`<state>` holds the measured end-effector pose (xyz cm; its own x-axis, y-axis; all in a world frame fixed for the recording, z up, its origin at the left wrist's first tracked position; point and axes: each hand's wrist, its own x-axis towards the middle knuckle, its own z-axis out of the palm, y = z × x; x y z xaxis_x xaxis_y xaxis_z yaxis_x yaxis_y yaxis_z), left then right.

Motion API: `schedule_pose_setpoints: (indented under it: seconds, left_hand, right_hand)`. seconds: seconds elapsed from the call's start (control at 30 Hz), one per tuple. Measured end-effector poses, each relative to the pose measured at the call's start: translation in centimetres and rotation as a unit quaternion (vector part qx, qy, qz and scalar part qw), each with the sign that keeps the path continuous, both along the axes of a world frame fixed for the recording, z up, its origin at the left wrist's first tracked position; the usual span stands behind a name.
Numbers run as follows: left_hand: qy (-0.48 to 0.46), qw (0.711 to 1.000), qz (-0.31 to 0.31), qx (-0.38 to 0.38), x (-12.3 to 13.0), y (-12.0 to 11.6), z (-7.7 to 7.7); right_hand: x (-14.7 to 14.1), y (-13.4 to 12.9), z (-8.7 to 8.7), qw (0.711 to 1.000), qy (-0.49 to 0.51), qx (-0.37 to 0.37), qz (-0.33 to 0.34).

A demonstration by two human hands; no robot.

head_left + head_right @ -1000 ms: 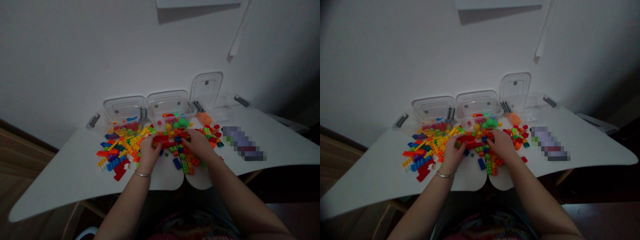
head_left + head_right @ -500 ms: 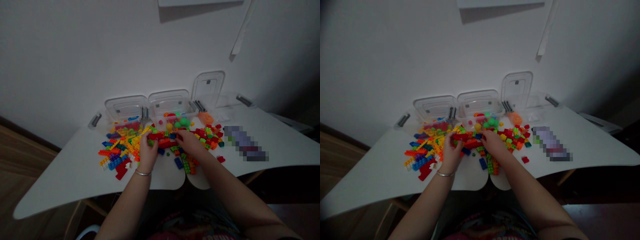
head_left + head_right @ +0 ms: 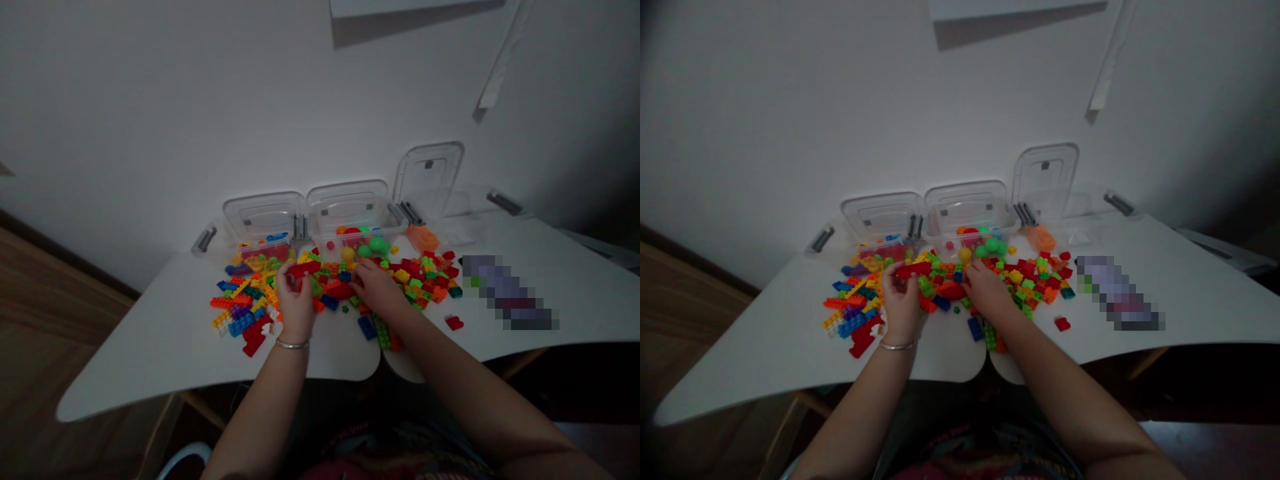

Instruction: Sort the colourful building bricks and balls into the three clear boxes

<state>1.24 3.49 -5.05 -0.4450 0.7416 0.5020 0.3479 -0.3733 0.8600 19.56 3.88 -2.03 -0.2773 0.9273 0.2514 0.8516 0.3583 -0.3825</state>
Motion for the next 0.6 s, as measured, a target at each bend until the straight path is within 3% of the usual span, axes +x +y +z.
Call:
schedule_pose_setpoints:
  seconds: [0.33, 0.43, 0.6]
  left_hand:
    - [-0.055, 0.997, 0.055, 0.025, -1.7, 0.7, 0.5]
    - [-0.054, 0.994, 0.067, 0.061, -3.1, 1.0, 2.3]
    - [-0.057, 0.983, 0.089, 0.153, -7.2, 2.9, 7.0]
  right_hand:
    - [0.1, 0.0, -0.2, 0.999, -0.044, 0.021, 0.004]
    - [0.3, -0.1, -0.3, 0.997, -0.067, 0.033, 0.01]
    - [0.5, -0.1, -0.4, 0.998, -0.05, 0.043, 0.017]
